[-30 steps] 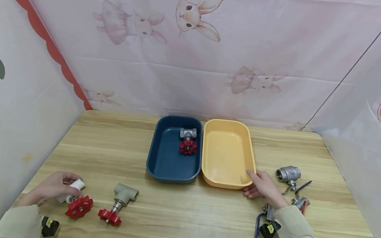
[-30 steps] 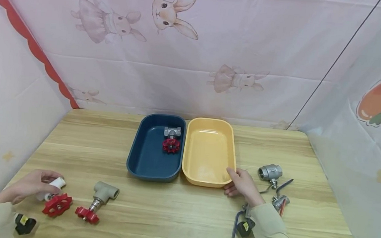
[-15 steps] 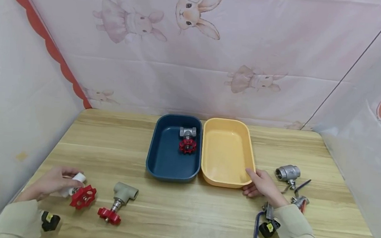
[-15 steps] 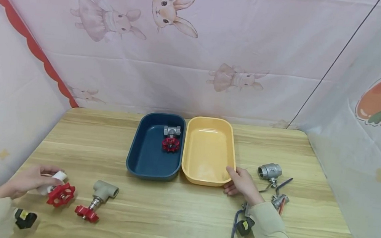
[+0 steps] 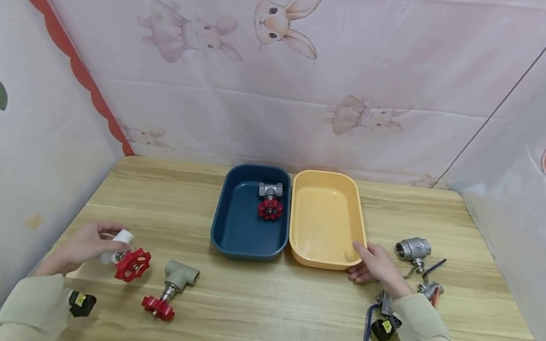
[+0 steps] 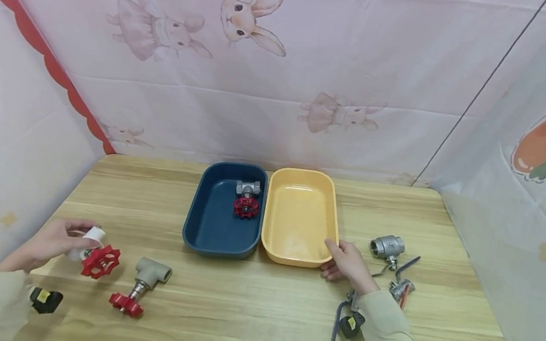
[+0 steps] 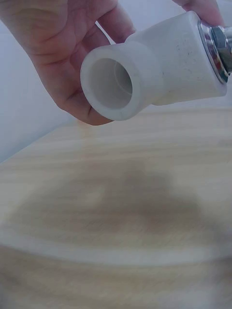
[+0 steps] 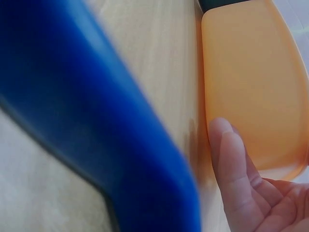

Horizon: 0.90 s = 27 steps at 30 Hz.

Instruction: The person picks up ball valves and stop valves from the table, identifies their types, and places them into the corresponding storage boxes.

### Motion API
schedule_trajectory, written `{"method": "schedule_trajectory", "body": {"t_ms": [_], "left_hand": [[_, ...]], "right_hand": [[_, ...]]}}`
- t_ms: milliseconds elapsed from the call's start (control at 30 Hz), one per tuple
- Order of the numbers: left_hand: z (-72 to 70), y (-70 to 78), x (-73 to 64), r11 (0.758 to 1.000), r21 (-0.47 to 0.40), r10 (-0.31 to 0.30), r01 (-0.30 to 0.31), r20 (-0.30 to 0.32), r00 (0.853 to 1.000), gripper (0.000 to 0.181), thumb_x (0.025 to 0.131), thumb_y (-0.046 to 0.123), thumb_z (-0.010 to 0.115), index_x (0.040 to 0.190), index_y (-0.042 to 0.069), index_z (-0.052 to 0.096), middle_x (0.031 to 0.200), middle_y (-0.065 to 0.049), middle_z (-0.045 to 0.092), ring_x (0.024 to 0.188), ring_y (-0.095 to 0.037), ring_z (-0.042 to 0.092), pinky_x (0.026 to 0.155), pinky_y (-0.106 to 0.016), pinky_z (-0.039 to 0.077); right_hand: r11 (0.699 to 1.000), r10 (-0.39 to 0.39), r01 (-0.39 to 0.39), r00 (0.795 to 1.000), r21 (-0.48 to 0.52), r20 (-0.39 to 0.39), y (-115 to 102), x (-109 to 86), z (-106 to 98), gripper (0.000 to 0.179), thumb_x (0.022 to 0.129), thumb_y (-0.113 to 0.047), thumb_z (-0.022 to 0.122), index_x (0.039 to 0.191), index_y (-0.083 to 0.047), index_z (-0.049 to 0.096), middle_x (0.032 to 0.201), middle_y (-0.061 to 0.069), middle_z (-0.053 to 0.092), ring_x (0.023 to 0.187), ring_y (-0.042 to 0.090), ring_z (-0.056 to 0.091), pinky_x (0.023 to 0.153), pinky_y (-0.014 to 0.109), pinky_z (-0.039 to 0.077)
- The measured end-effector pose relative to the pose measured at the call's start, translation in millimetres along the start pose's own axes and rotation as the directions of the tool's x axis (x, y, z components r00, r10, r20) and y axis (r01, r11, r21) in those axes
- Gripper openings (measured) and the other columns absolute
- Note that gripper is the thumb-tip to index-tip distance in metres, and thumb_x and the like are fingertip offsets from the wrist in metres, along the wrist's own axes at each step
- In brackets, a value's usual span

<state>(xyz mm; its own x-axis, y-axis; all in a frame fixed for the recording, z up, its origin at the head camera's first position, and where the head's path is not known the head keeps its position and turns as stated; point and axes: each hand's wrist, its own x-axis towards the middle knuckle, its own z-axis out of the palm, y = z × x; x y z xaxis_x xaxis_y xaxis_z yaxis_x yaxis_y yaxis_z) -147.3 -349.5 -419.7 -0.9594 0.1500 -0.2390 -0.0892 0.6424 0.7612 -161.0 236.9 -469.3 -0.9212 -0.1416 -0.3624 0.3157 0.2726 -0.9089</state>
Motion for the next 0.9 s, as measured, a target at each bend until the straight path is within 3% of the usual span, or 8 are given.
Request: {"method": "schedule_trajectory", "body": {"t_ms": [233,567,900], "left_hand": [[3.9,17.1,5.5,1.000,0.012,0.004,-0.004,-0.023,1.000,0.064,0.080,0.023,0.071,0.123,-0.014,0.043,0.111,-0.028,0.053,0.090,-0.029,0.057,0.064,-0.033,0.053],[9.1,36.0,12.8,0.997,-0.033,0.066,-0.068,-0.034,0.997,0.061,0.081,0.017,0.070,0.123,-0.017,0.043,0.108,-0.028,0.055,0.086,-0.025,0.059,0.061,-0.032,0.053],[11.9,53.9,25.2,0.997,-0.030,0.074,-0.076,-0.055,0.996,0.062,0.079,0.021,0.071,0.123,-0.013,0.045,0.109,-0.027,0.055,0.088,-0.026,0.059,0.062,-0.031,0.054]], "right_hand": [[1.000,-0.005,0.005,1.000,-0.001,-0.001,1,-0.6,0,0.057,0.097,-0.040,0.038,0.115,0.013,0.042,0.074,0.018,0.064,0.060,0.025,0.064,0.058,0.036,0.055],[1.000,-0.011,0.011,1.000,-0.005,-0.002,-1,-1.9,1,0.056,0.097,-0.039,0.038,0.114,0.013,0.043,0.074,0.019,0.064,0.061,0.026,0.064,0.058,0.036,0.055],[1.000,-0.003,0.003,1.000,0.002,0.001,-1,-2.2,1,0.054,0.098,-0.038,0.038,0.114,0.013,0.042,0.073,0.019,0.064,0.059,0.024,0.064,0.057,0.036,0.055]]}}
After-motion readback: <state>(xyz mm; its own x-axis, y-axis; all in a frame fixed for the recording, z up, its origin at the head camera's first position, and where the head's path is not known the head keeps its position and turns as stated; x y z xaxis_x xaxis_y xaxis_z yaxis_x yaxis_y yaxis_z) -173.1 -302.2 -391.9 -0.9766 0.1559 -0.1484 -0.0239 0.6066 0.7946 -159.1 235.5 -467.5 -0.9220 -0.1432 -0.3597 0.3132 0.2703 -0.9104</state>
